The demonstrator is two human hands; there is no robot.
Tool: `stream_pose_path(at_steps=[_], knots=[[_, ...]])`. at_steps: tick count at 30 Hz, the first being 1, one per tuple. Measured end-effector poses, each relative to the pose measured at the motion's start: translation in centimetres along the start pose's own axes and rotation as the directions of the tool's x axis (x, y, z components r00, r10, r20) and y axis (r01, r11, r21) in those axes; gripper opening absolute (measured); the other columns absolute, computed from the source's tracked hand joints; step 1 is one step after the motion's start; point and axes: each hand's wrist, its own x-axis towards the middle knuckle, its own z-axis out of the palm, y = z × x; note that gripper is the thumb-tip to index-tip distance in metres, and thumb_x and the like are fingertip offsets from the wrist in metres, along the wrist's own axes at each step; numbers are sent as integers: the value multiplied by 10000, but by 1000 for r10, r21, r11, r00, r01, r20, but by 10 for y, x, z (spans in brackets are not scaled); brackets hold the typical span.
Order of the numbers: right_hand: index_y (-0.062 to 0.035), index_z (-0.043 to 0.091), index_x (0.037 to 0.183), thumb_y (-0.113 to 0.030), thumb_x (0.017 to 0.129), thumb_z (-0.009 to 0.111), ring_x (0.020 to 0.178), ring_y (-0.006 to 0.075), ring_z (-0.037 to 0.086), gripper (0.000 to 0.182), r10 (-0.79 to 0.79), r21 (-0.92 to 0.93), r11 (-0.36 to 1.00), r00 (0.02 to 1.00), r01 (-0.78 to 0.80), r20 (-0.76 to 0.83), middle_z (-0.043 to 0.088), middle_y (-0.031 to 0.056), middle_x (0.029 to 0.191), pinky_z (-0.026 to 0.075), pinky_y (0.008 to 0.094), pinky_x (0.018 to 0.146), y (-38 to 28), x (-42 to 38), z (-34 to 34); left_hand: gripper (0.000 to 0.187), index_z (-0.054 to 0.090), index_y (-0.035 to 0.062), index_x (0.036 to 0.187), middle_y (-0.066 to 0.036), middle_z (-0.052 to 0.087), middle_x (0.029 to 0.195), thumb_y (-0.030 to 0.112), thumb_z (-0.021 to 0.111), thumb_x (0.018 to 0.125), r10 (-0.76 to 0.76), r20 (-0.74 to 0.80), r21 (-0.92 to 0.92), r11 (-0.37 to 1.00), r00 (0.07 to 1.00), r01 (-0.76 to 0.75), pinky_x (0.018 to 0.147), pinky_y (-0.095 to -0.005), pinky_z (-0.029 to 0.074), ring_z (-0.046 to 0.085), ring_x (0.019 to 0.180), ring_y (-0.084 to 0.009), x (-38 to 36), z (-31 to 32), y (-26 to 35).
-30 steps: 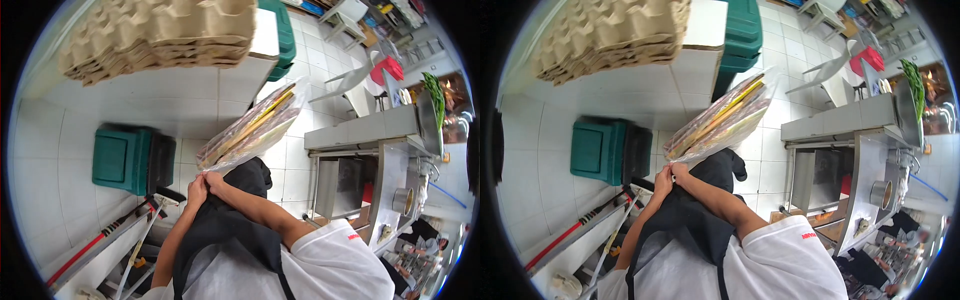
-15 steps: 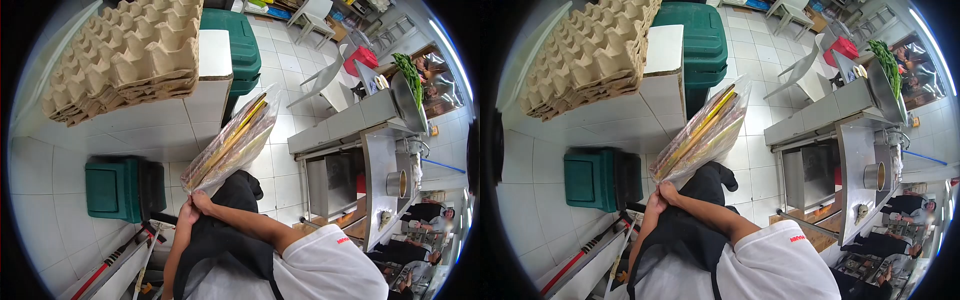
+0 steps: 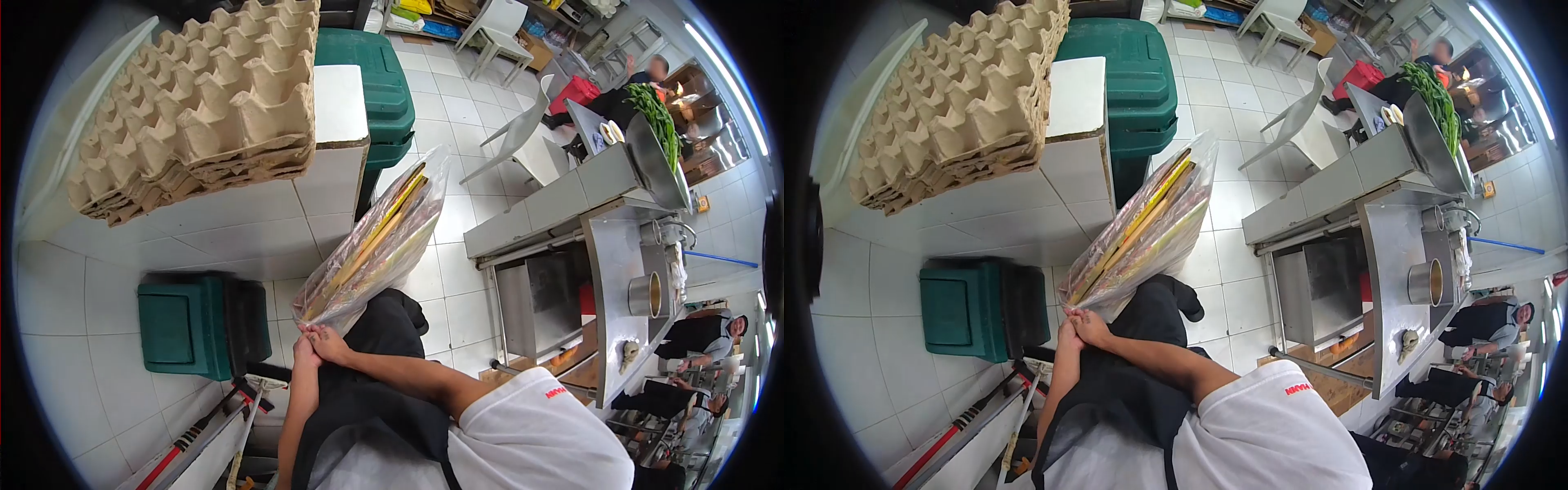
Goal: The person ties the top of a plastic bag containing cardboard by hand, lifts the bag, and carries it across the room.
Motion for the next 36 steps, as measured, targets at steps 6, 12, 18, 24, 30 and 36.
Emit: stream_pose_path(at_steps=[6,12,18,24,30,36], knots=[[38,544,880,-176,813,370,879,344,506,284,177,140,973,982,-184,63,543,231,908,394,362,778,-11,-5,-10,101,456,66,766,-53,508,757,55,377,828,-34,-48,60,998,998,37,811,-315,430,520,761,-178,-62,54,1],[13,553,883,-184,806,380,871,371,502,273,-106,-116,987,991,115,87,536,247,899,385,414,763,-10,-10,-13,108,467,61,809,-73,532,772,36,362,808,29,-64,50,998,998,-26,779,-350,452,545,791,-213,-23,12,0],[-19,558,916,-247,809,370,852,375,518,315,-149,-176,970,984,165,101,556,220,882,416,410,716,1,-7,-14,119,476,77,821,-46,520,755,116,373,867,-33,-36,157,987,999,38,687,-279,462,526,711,-159,-26,15,1],[4,567,895,-296,818,381,792,367,545,361,-300,-256,908,942,330,152,570,220,822,427,407,689,26,5,-13,122,498,100,859,0,470,684,187,414,862,15,-53,226,974,998,-3,676,-298,432,487,648,-139,-4,-12,-2],[6,582,716,-330,814,424,658,243,570,384,84,-318,948,970,-8,228,589,147,694,440,340,644,5,-12,-54,112,489,169,831,61,417,573,267,439,852,36,-147,446,894,988,34,532,-293,321,447,570,-87,-32,12,4],[-32,564,751,-266,785,484,508,160,514,250,338,99,940,925,-326,-170,545,57,593,428,301,463,20,-5,-111,142,477,149,830,60,386,539,273,418,866,-25,-125,350,934,992,68,485,-255,305,430,533,-93,-40,8,6]])
